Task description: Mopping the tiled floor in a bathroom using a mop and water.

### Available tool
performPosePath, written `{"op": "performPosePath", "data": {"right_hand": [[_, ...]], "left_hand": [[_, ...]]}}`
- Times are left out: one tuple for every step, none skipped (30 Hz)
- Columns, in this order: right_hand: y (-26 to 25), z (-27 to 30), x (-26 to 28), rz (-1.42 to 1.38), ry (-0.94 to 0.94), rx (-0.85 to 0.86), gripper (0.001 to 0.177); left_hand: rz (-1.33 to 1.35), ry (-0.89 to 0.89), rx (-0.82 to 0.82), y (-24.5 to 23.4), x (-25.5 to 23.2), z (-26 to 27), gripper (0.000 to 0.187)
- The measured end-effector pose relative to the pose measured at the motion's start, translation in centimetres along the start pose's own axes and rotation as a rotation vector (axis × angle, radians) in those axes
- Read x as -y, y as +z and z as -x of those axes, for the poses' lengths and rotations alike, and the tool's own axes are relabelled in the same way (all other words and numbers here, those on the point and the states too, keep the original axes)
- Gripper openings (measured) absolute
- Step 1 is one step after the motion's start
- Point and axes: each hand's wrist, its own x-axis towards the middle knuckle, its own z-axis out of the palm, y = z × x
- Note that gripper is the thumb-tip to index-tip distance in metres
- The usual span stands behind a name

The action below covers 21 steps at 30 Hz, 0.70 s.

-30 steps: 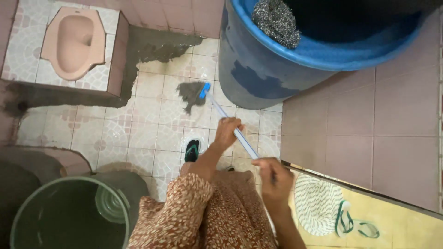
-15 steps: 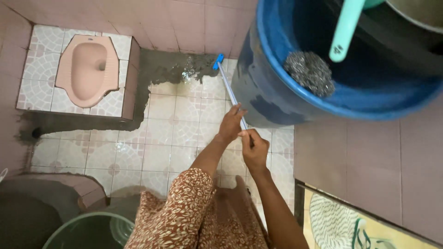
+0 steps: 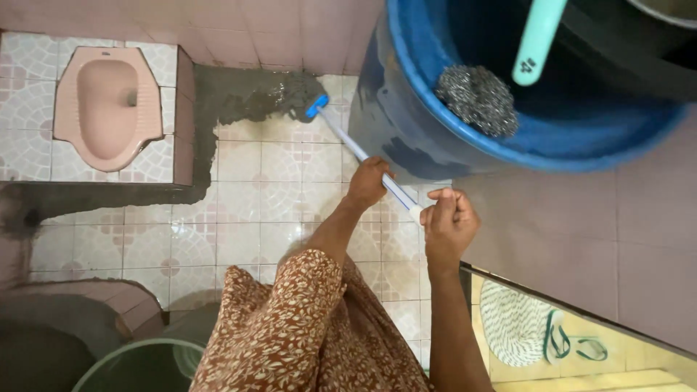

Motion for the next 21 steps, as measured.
{"op": "performPosePath", "data": {"right_hand": [[-1.1,0.1,-0.3,0.0,-0.006,-0.004,0.026],[-2.0,0.2,-0.7,-0.049,0.017,-0.008,0.027],[-2.9,0.4,-1.2,-0.097,0.04,-0.011,0.029],[-3.9,0.8,-1.7,-0.104,0.037,-0.011,0.029],[-4.8,1.3,-2.3,-0.141,0.059,-0.019,0.028],[-5.9,2.1,-2.9,-0.179,0.088,-0.025,0.028],[-6.8,3.1,-3.0,-0.186,0.09,-0.025,0.028],[-7.7,4.0,-3.0,-0.202,0.106,-0.027,0.028],[-8.7,4.9,-3.0,-0.219,0.122,-0.029,0.027],[-9.8,5.8,-2.7,-0.225,0.122,-0.035,0.027],[-10.9,6.7,-2.5,-0.226,0.139,-0.027,0.028],[-12.2,7.7,-2.3,-0.226,0.16,-0.02,0.028],[-13.3,8.7,-1.6,-0.231,0.164,-0.027,0.028],[-14.3,9.7,-1.0,-0.196,0.171,-0.009,0.028],[-15.2,10.7,-0.3,-0.162,0.179,0.009,0.028],[-16.7,11.7,-0.1,-0.164,0.181,0.0,0.028],[-18.0,12.6,0.1,-0.115,0.162,0.017,0.028],[-19.1,13.5,0.6,-0.065,0.139,0.036,0.028],[-20.2,14.6,0.9,-0.065,0.136,0.03,0.028],[-21.4,15.6,1.2,-0.044,0.129,0.017,0.028],[-22.5,16.6,1.4,-0.024,0.122,0.004,0.028]], "left_hand": [[0.002,0.007,0.0,0.6,-0.2,1.0,0.011],[-0.024,0.024,-0.033,1.0,-0.1,2.1,0.01],[-0.05,0.041,-0.066,1.4,-0.2,3.1,0.009],[-0.055,0.046,-0.067,1.4,-0.6,4.2,0.009],[-0.08,0.052,-0.087,1.4,-1.0,5.4,0.009],[-0.106,0.052,-0.103,1.4,-1.5,7.0,0.009],[-0.113,0.053,-0.102,1.5,-2.0,8.6,0.009],[-0.137,0.011,-0.056,1.5,-2.5,10.1,0.009],[-0.162,-0.032,-0.011,1.5,-3.0,11.6,0.008],[-0.167,-0.027,-0.005,2.0,-3.7,12.9,0.008],[-0.149,-0.056,0.018,2.5,-4.3,14.2,0.01],[-0.131,-0.088,0.044,3.0,-5.0,15.8,0.012],[-0.135,-0.086,0.051,3.7,-5.6,17.0,0.012],[-0.094,-0.084,0.034,4.3,-6.2,18.3,0.017],[-0.052,-0.083,0.017,4.9,-6.7,19.5,0.022],[-0.052,-0.079,0.025,6.0,-7.4,20.5,0.022],[-0.016,-0.053,0.018,7.1,-8.1,21.6,0.021],[0.022,-0.024,0.006,8.0,-8.8,22.4,0.02],[0.023,-0.018,0.01,8.8,-9.3,23.2,0.02],[0.054,0.008,0.023,9.8,-9.8,24.0,0.018],[0.086,0.034,0.037,10.9,-10.2,24.7,0.016]]}}
